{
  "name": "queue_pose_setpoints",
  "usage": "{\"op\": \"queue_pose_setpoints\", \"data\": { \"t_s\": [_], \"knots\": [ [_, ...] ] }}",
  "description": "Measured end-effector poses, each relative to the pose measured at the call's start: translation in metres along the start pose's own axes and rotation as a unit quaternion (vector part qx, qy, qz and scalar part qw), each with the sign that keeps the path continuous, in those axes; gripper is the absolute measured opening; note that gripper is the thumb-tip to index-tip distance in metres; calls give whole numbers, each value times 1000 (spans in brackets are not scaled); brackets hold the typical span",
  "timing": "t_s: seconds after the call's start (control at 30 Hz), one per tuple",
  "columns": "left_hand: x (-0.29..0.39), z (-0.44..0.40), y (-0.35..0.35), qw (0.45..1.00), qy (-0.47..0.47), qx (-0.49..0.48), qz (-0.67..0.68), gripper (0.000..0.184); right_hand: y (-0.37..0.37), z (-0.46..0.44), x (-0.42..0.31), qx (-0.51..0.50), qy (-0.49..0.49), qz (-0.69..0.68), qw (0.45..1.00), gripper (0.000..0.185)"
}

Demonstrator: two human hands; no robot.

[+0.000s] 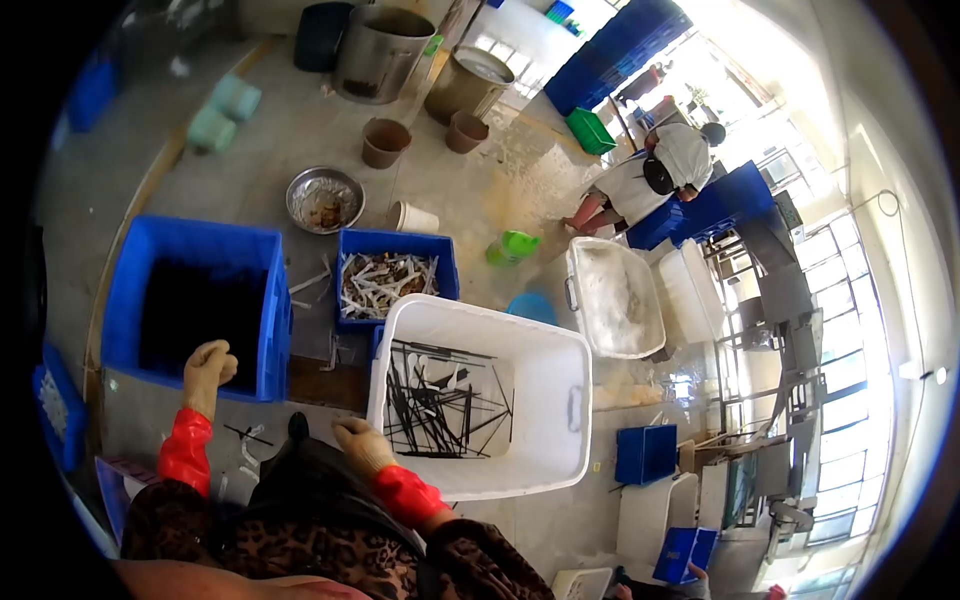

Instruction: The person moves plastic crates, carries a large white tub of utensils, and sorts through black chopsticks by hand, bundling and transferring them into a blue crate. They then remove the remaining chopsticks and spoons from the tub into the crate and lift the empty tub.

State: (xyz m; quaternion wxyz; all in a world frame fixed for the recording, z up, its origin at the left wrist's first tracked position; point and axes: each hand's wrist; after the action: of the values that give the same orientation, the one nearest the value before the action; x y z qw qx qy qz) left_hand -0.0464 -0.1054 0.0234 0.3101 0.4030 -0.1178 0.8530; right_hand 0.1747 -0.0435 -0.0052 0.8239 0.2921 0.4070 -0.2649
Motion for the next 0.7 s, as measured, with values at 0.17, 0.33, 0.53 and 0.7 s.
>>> {"op": "queue_pose_setpoints", "data": {
  "t_s": [0.17, 0.33, 0.53, 0.7],
  "knots": [
    [-30, 77, -39, 999, -11, -39, -7, 11, 61, 67, 86, 144, 43, 0, 989, 32],
    [-84, 122, -87, 995, 6, -68, -68, 14, 98, 137, 156, 224, -5, -195, 955, 30],
    [-124, 145, -137, 975, 26, -86, -203, 21, 113, 179, 265, 264, -102, -438, 853, 22],
    [-135, 137, -166, 924, -40, -35, -379, 34, 138, 180, 320, 291, -120, -517, 796, 38]
  ]
}}
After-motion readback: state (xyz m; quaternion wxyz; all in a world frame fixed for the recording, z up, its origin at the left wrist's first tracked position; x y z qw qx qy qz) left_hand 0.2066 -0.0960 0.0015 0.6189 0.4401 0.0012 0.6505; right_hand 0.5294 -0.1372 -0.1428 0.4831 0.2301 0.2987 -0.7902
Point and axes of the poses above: each hand's wrist, its own z-axis away from the middle knuckle, its own y-axis out of the back of the hand, x = y × z, and after that the axes turned 12 degrees about y, right-handed
